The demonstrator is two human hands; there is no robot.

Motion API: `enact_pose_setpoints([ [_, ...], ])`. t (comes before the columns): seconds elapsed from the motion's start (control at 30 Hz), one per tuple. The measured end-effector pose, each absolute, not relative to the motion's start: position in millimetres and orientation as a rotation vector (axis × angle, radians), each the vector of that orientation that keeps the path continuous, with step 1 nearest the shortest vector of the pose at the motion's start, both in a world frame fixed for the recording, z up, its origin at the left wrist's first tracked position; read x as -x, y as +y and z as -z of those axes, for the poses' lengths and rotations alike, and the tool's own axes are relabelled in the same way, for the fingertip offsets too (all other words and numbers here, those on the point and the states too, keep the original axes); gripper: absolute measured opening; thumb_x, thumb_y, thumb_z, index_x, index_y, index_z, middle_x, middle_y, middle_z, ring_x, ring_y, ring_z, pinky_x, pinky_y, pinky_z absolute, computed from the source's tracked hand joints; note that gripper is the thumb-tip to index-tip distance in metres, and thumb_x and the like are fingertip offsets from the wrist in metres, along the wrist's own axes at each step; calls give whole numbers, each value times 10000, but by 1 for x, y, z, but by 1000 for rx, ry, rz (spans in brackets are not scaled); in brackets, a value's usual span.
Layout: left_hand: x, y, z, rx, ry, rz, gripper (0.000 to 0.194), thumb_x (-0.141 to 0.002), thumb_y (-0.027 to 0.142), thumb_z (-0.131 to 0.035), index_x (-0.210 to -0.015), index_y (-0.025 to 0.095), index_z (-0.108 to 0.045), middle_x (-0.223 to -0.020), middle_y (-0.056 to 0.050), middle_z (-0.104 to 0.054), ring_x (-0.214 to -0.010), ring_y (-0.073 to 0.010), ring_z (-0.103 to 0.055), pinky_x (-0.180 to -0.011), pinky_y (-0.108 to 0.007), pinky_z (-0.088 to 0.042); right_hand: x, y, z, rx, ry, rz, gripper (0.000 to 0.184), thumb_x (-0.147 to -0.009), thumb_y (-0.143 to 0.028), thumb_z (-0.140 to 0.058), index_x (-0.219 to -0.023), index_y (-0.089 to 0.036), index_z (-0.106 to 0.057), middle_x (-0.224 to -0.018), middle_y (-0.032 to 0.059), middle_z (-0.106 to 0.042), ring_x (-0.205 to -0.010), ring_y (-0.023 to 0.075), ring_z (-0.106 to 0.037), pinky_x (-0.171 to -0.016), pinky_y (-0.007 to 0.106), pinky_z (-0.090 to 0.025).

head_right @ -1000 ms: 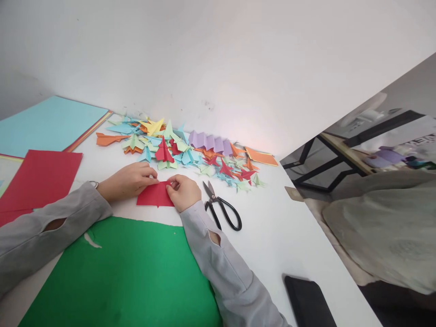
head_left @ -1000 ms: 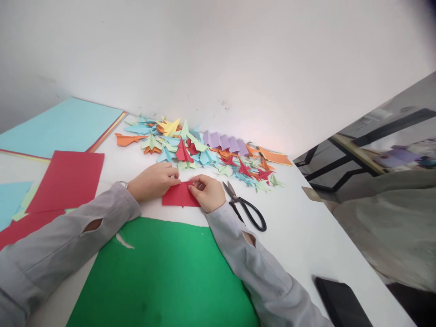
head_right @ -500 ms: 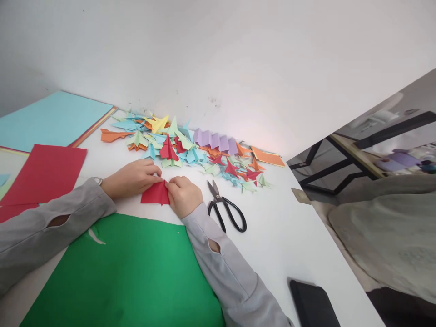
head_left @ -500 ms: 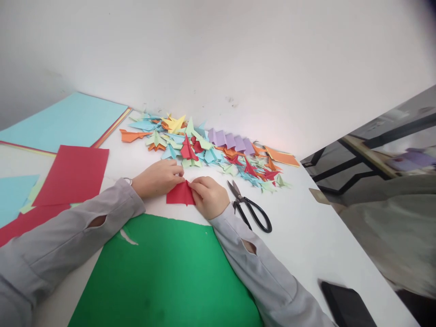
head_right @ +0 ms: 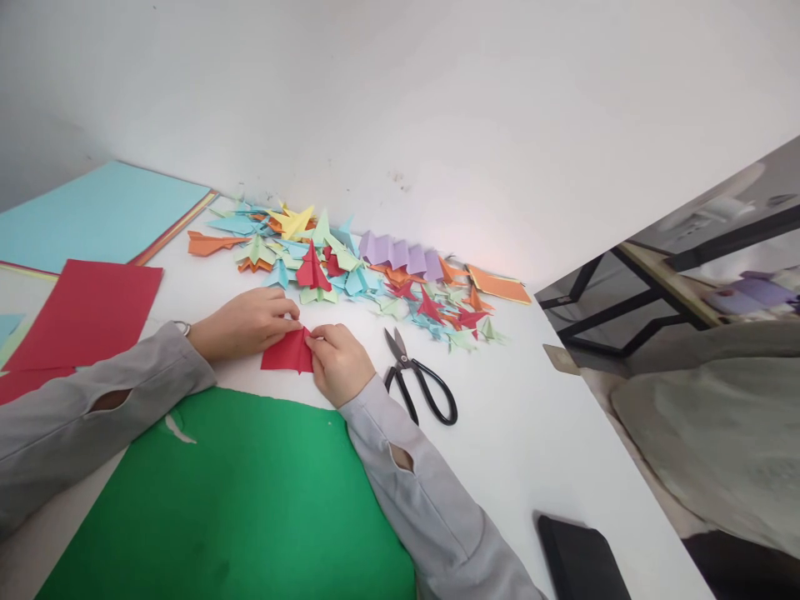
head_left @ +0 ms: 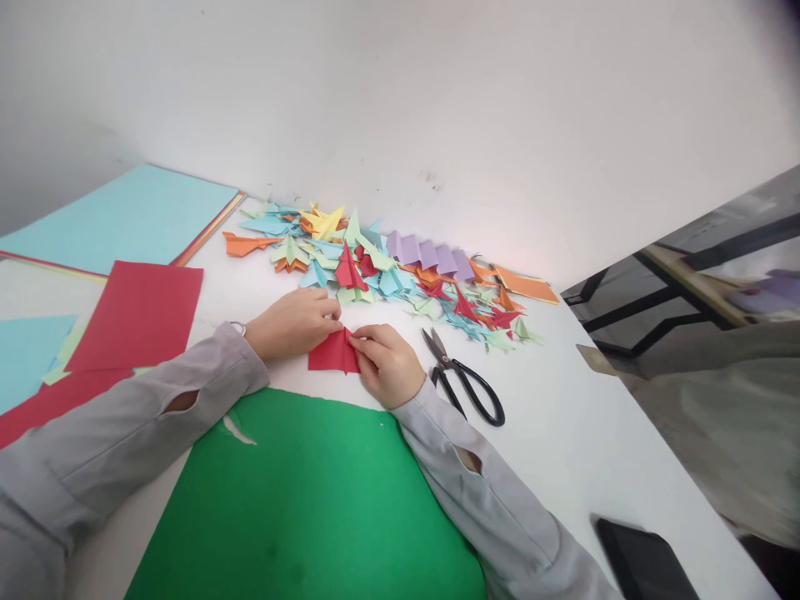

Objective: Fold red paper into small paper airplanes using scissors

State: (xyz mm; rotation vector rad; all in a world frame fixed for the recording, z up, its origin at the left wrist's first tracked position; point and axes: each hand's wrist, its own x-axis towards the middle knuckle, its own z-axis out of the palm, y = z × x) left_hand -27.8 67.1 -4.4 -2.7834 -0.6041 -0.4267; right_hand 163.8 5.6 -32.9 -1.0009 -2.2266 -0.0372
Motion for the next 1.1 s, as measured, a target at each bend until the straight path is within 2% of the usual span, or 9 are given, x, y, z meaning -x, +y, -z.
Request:
enact_pose_setpoints([
  [0.67, 27, 67, 4, 2805, -628, 425, 261, -848, 112, -448, -773, 178, -690, -862, -68, -653, -710, -155, -480, -615, -304, -358, -164, 5, 31, 1027, -2309, 16, 296, -791, -48, -432, -933, -158, -667, -938, 132, -599, -854, 226, -540, -704, 373, -505],
  [1.1, 27, 67, 7, 2774, -608, 470, 224, -852, 129, -477, -749, 170, -672, -850, -59, -652, -703, -160, -481, -614, -312, -350, -160, 2, 28, 1051, -2351, 139, 261, -765, -54, -453, -889, -138, -667, -907, 132, -593, -806, 228, -520, -691, 369, -501],
])
